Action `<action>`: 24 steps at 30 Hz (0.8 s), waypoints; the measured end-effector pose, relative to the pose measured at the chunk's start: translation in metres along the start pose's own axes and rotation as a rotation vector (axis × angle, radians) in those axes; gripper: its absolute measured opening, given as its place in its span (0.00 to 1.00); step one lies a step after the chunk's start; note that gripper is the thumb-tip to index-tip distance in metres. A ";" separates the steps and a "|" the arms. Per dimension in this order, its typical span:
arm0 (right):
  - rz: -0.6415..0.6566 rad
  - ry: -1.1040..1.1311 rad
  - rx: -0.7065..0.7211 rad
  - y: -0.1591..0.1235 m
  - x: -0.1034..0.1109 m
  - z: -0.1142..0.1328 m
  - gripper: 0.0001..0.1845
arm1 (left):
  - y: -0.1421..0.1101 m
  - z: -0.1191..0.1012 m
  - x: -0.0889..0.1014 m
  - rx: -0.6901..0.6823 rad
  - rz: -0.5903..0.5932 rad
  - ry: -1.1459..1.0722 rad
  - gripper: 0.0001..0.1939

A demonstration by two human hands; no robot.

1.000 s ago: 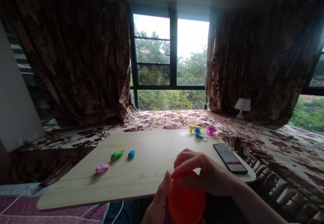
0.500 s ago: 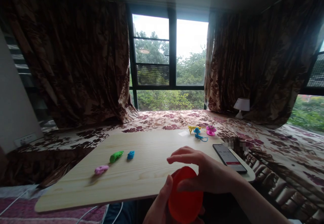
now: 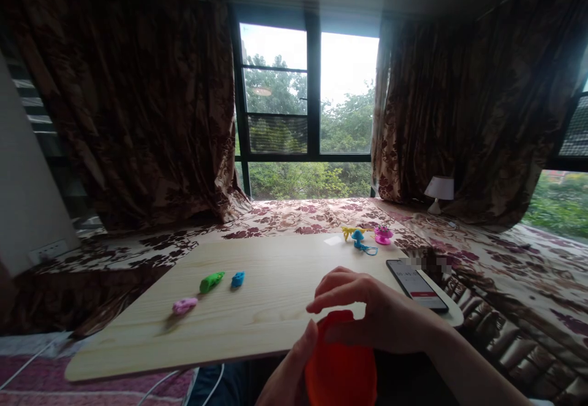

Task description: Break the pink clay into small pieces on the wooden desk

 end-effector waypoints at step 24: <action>-0.049 -0.039 0.017 -0.001 0.006 -0.001 0.14 | 0.012 0.013 0.009 0.119 -0.059 -0.119 0.26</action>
Point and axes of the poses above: each hand's wrist, its own y-axis towards the middle knuckle, its own x-axis out of the back of the hand, z = x × y, the point moved 1 cm from there along y, towards the middle knuckle, and after that the axes turned 4 degrees about -z, right-handed, at the moved point
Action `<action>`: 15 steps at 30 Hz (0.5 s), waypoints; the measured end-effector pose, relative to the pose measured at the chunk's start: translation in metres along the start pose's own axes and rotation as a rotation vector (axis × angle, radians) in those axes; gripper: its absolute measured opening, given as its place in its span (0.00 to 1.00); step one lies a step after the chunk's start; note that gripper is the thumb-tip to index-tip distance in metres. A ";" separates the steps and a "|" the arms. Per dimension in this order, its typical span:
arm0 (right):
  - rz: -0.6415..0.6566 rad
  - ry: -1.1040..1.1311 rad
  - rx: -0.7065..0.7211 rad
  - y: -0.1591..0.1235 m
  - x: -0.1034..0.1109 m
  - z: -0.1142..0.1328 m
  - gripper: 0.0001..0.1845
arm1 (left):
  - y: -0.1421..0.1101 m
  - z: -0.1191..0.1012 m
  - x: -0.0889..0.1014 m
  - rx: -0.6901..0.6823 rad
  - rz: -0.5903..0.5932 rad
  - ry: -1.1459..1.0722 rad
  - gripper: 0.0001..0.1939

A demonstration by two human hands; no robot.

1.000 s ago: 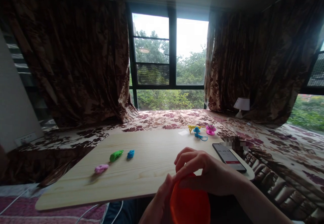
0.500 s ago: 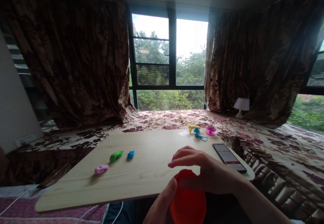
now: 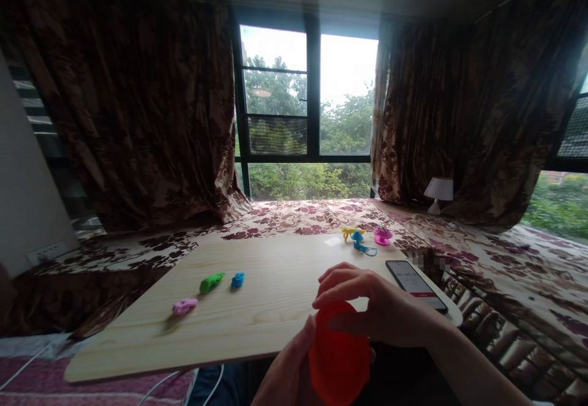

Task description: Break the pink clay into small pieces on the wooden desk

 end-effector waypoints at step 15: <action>-0.040 0.026 0.029 0.005 -0.008 -0.017 0.09 | 0.006 -0.002 0.007 -0.010 0.037 -0.046 0.29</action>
Point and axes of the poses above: each hand's wrist, its own y-axis towards the middle knuckle, its own x-axis out of the back of the hand, z = x × y, the point moved 1 cm from there along y, towards the middle knuckle, and after that the axes turned 4 degrees about -z, right-handed, at the moved point
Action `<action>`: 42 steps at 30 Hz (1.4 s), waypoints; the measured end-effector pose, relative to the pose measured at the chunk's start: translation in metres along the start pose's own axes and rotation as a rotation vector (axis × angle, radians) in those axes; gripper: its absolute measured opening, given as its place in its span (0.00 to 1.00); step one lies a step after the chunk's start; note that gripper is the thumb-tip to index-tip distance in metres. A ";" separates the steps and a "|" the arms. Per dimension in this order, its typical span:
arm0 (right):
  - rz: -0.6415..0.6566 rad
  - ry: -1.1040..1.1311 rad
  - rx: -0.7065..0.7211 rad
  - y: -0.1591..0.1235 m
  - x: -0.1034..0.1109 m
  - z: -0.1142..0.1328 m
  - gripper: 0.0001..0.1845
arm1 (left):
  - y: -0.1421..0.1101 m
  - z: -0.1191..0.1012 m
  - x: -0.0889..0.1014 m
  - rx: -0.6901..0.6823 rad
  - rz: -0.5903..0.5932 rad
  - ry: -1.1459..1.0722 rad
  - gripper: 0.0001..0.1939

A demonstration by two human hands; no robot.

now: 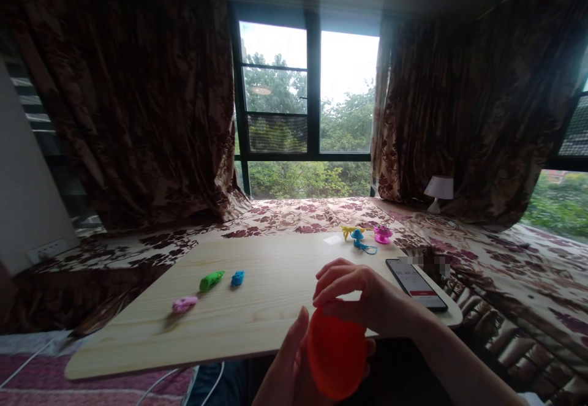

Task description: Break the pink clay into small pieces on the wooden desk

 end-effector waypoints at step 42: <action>0.068 0.134 -0.101 0.013 -0.017 -0.049 0.14 | 0.015 -0.009 0.024 0.001 -0.129 0.095 0.28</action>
Point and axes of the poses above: each hand's wrist, its own y-axis towards the middle knuckle, its own x-axis out of the back of the hand, z = x × y, the point moved 1 cm from there along y, towards the middle knuckle, and after that the axes turned 4 degrees about -z, right-handed, at the moved point
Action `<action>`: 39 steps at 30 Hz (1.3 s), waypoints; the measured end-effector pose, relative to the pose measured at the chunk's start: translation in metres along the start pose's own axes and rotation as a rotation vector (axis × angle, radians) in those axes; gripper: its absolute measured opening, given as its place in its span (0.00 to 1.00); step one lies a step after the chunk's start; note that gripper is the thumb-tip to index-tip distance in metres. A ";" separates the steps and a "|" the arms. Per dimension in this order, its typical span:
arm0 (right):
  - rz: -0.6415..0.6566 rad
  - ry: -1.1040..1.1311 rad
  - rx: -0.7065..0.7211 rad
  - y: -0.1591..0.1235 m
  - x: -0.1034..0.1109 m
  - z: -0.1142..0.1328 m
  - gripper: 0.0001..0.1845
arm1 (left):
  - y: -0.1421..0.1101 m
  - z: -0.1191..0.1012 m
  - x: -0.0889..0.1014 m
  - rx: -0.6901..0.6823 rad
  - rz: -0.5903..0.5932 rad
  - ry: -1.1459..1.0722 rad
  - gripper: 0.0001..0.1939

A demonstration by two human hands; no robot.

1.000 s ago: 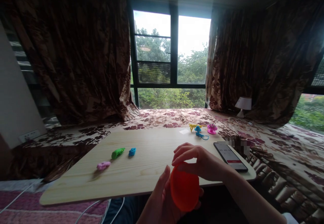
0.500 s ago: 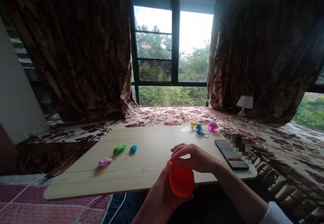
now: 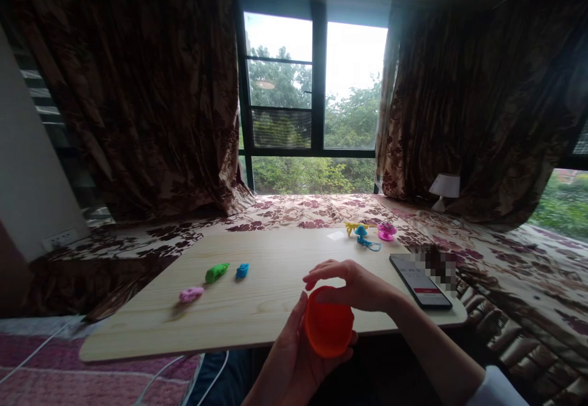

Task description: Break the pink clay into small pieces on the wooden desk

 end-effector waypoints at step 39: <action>0.063 -0.181 -0.063 -0.003 0.009 0.005 0.15 | -0.003 0.004 -0.004 -0.094 0.134 -0.185 0.23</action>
Point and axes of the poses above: each hand's wrist, its own y-axis towards the middle knuckle, its own x-axis out of the back of the hand, z = x × y, the point moved 1 cm from there along y, towards the middle knuckle, and after that the axes turned 4 degrees about -z, right-handed, at the moved point
